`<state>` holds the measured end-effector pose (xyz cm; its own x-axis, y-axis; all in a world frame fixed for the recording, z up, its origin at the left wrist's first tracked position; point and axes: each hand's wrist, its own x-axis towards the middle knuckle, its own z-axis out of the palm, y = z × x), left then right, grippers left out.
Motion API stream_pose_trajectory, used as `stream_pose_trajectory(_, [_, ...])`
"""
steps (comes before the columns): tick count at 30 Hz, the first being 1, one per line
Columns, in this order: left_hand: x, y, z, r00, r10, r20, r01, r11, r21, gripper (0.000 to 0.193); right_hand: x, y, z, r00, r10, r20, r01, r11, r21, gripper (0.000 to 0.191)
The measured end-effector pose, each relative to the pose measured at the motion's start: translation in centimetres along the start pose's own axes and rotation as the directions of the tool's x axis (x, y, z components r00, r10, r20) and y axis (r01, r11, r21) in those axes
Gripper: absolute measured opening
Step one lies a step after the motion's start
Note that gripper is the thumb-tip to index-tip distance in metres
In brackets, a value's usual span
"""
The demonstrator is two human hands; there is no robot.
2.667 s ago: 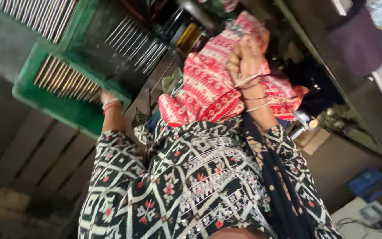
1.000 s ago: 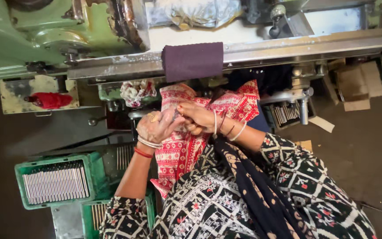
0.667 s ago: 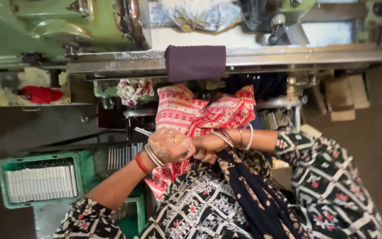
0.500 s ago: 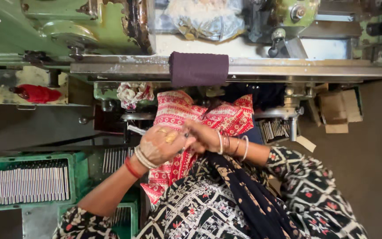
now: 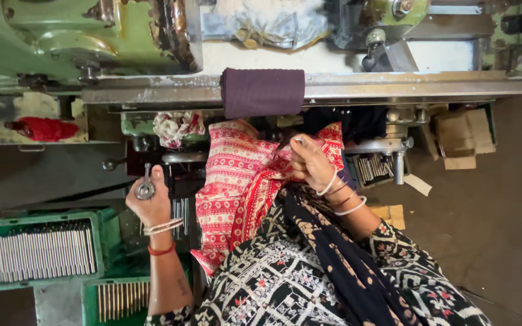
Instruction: The person repeatedly picks metal rods from a green tray, inserts them into a green industrial machine, and operates the levers to process each rod. The person then removes the processed rods and places them back into the tray. This cycle continues throughout the clip.
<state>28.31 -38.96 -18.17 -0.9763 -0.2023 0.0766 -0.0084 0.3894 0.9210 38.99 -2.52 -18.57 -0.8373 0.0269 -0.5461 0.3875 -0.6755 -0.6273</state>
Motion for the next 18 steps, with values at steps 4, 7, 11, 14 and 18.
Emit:
stream_pose_trajectory(4, [0.0, 0.2, 1.3, 0.986, 0.156, 0.053, -0.158, 0.987, 0.037, 0.044, 0.1, 0.3, 1.5, 0.999, -0.001, 0.039, 0.002, 1.000, -0.030, 0.016])
stream_pose_trajectory(7, [0.5, 1.5, 2.0, 0.954, 0.287, 0.091, -0.294, 0.953, 0.078, 0.045, 0.1, 1.3, 2.4, 0.996, -0.001, 0.084, 0.002, 1.000, -0.012, 0.012])
stream_pose_trajectory(11, [0.4, 3.3, 2.7, 0.929, 0.338, 0.149, -0.354, 0.930, 0.102, 0.048, -0.1, 2.4, 2.4, 0.996, 0.001, 0.093, 0.001, 1.000, -0.022, 0.015])
stream_pose_trajectory(14, [-0.1, 3.9, 3.0, 0.933, 0.320, 0.167, -0.336, 0.938, 0.081, 0.046, -0.3, 2.8, 2.0, 0.995, 0.031, 0.091, -0.029, 0.999, -0.023, 0.016])
stream_pose_trajectory(18, [-0.5, 4.2, 3.0, 0.934, 0.305, 0.187, -0.325, 0.941, 0.088, 0.048, -0.3, 2.8, 1.9, 0.994, 0.059, 0.088, -0.058, 0.998, -0.016, 0.015])
